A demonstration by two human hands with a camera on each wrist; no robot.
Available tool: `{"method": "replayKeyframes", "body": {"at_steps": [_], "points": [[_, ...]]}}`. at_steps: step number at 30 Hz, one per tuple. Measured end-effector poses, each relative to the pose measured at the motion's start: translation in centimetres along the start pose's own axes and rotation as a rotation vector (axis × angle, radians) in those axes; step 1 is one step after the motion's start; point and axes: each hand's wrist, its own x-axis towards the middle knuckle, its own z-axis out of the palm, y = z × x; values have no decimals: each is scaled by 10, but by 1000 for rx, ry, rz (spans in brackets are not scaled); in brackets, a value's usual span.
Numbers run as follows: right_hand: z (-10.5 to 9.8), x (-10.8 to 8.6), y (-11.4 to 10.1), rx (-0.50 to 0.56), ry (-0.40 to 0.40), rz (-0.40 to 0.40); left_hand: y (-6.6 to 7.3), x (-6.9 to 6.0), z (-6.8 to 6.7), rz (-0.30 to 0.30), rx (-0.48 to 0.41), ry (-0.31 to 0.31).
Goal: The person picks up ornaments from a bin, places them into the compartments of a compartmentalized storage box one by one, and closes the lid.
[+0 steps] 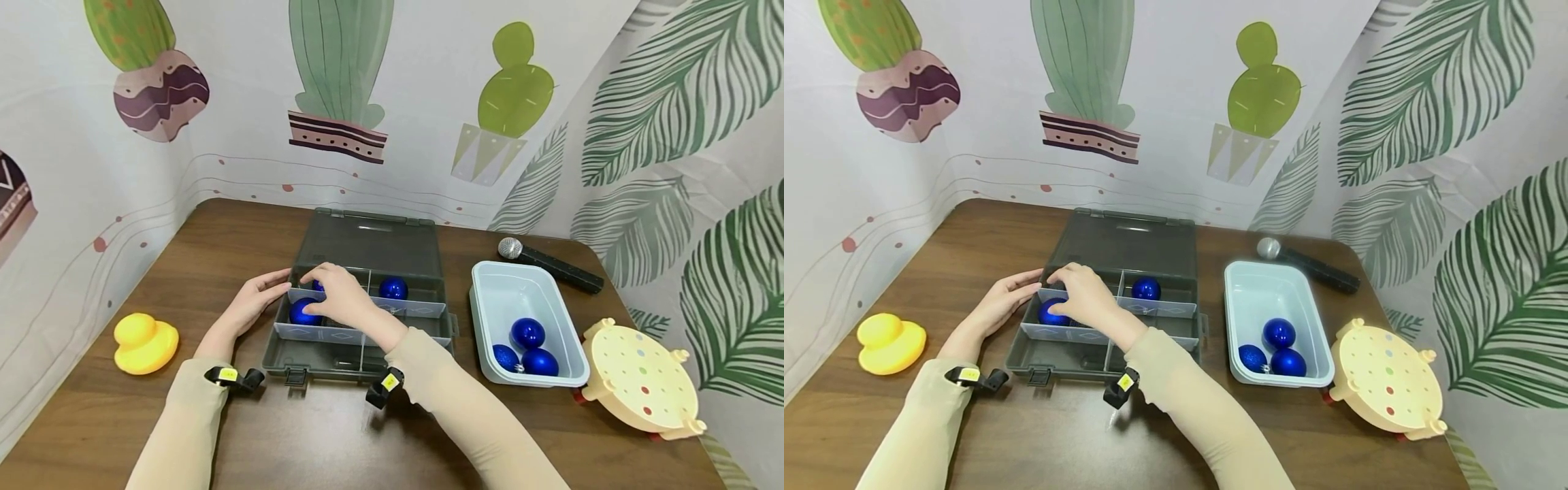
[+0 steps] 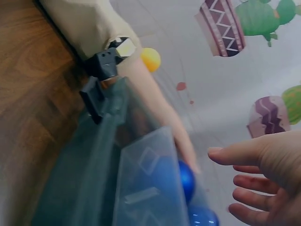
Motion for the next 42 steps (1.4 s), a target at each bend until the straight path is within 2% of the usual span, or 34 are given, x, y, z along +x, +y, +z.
{"method": "replayKeyframes", "body": {"at_steps": [8,17,23,30,42], "points": [[-36,-19,13,76,104,-29,0,0,1,-2,-15,-1],[-84,-48,37,30,186,-3,2,0,1,-12,4,-1],[-109,-71,62,-10,208,63,1,0,0,-17,20,0],[-126,-98,95,-63,243,139,2,-2,-1,-30,28,-1],[-139,-140,144,-66,221,221,2,-2,-1,-37,35,4]]}}
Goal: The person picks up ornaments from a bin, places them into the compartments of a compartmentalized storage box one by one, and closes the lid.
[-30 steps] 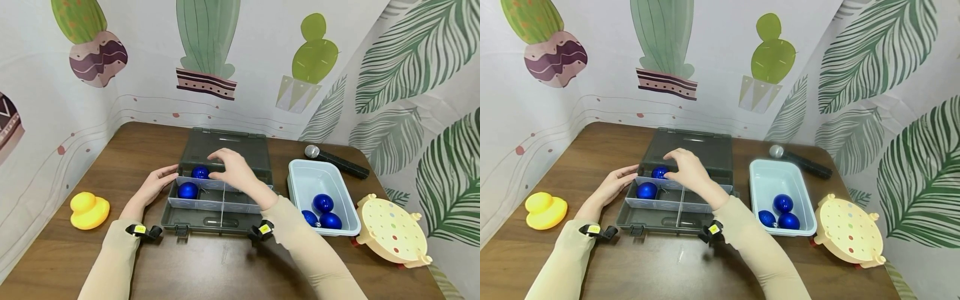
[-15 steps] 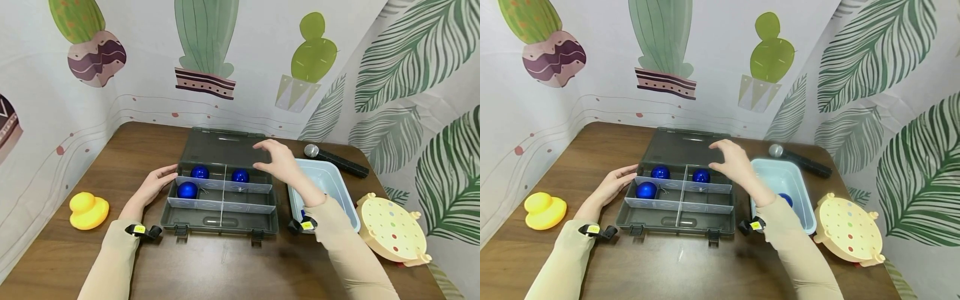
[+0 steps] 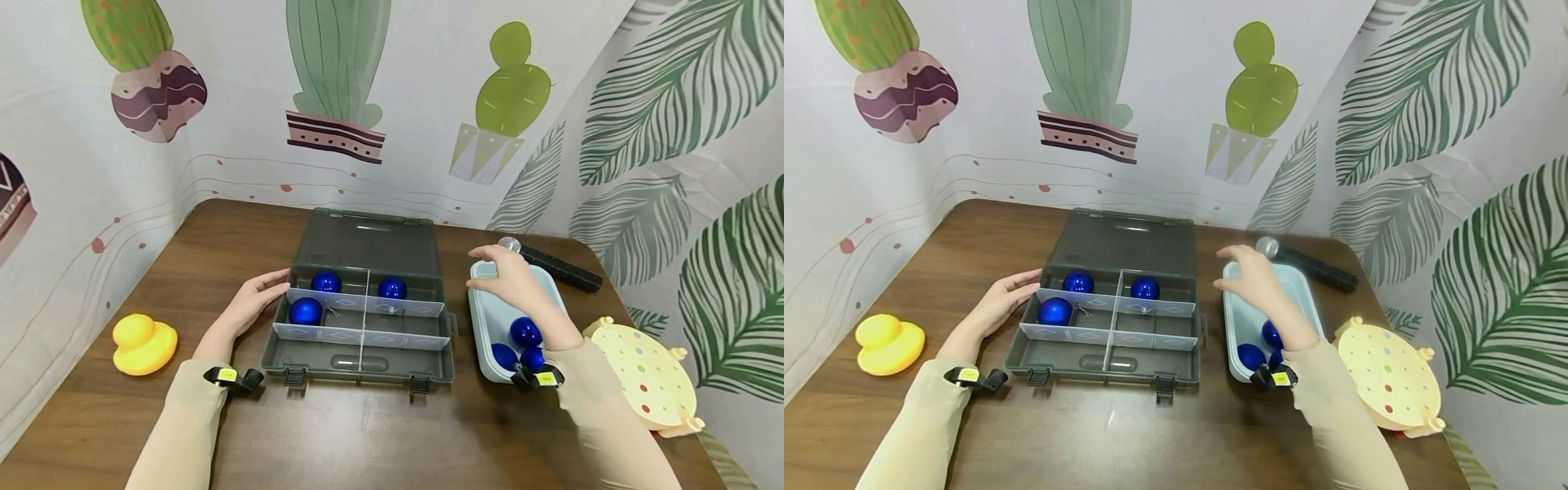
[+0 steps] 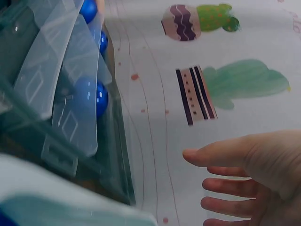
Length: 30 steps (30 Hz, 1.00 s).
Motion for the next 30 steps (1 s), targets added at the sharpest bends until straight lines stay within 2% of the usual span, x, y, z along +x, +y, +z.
{"method": "replayKeyframes", "body": {"at_steps": [5,8,12,17,21,30], "points": [[-6,-9,16,-6,-69,72,0,0,1,5,0,-2],[-8,-13,25,-50,-109,96,0,0,1,9,-3,0],[-9,-18,38,-94,-143,97,-1,-1,1,12,-7,2],[-9,-25,55,-72,-188,96,-1,-1,1,13,-7,2],[-9,-29,67,-68,-257,104,-1,-1,1,15,-6,2],[-13,-32,79,-73,-395,70,0,0,1,10,4,5]]}}
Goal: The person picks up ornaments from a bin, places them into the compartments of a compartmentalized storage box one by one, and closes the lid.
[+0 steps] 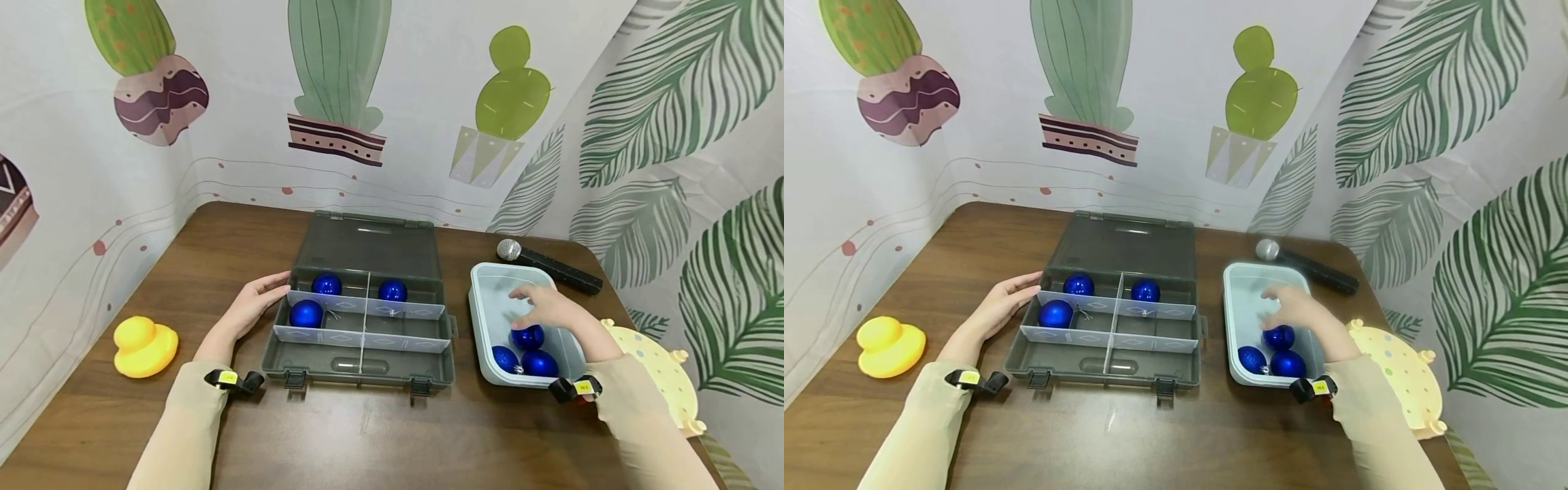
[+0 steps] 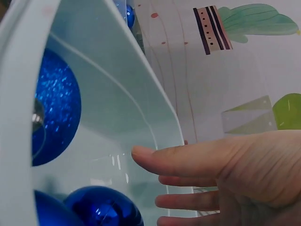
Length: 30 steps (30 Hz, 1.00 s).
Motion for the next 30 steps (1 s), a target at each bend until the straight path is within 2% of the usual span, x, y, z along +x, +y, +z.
{"method": "replayKeyframes", "body": {"at_steps": [7,20,23,30], "points": [[1,-1,3,32,-79,9,0,0,0,-1,2,-2],[6,1,8,12,-256,50,1,-2,-1,-15,13,0],[8,1,9,35,-292,78,2,-2,-1,-16,14,0],[10,1,5,111,-348,199,0,-1,-1,-11,8,-3]]}}
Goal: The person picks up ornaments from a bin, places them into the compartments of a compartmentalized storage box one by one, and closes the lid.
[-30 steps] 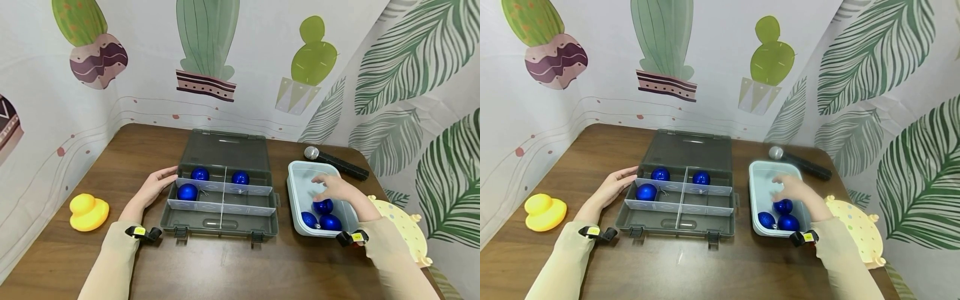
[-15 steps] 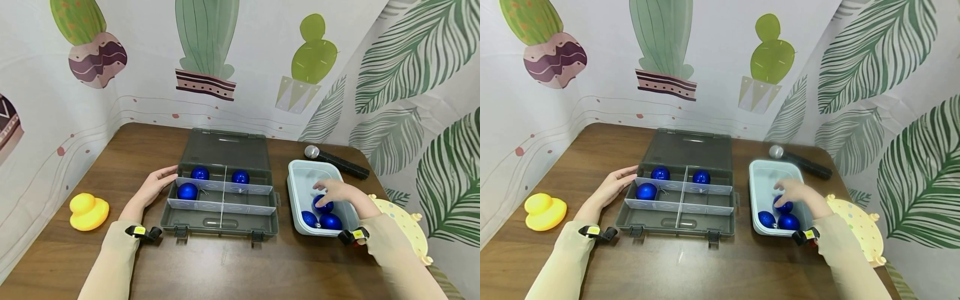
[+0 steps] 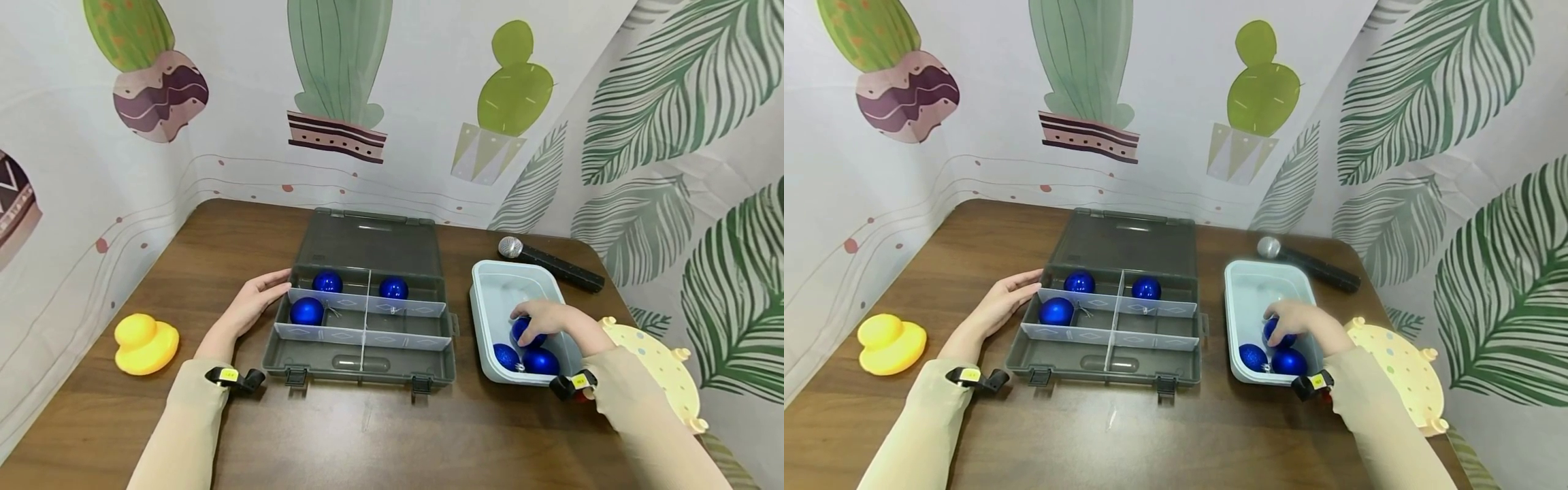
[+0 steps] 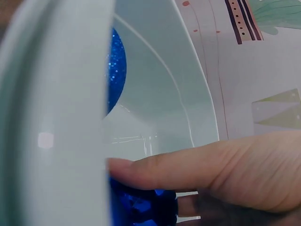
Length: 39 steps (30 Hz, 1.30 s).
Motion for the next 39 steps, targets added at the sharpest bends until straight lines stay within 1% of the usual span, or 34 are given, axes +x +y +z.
{"method": "replayKeyframes", "body": {"at_steps": [4,8,19,23,27,32,39], "points": [[0,0,-1,-3,-7,13,-1,1,0,4,-5,-1],[0,0,-1,-4,-4,5,-1,1,0,8,-1,4],[-4,-4,-4,-20,61,-75,-1,1,0,14,-16,-5],[-7,-5,-6,-86,129,-134,-1,1,1,24,-39,-9],[-10,-6,-9,-144,204,-168,-1,1,1,29,-49,-8],[-14,-6,-13,-140,288,-183,-1,1,1,29,-53,-6],[-19,-6,-25,-119,447,-186,-1,1,1,22,-44,-7]]}}
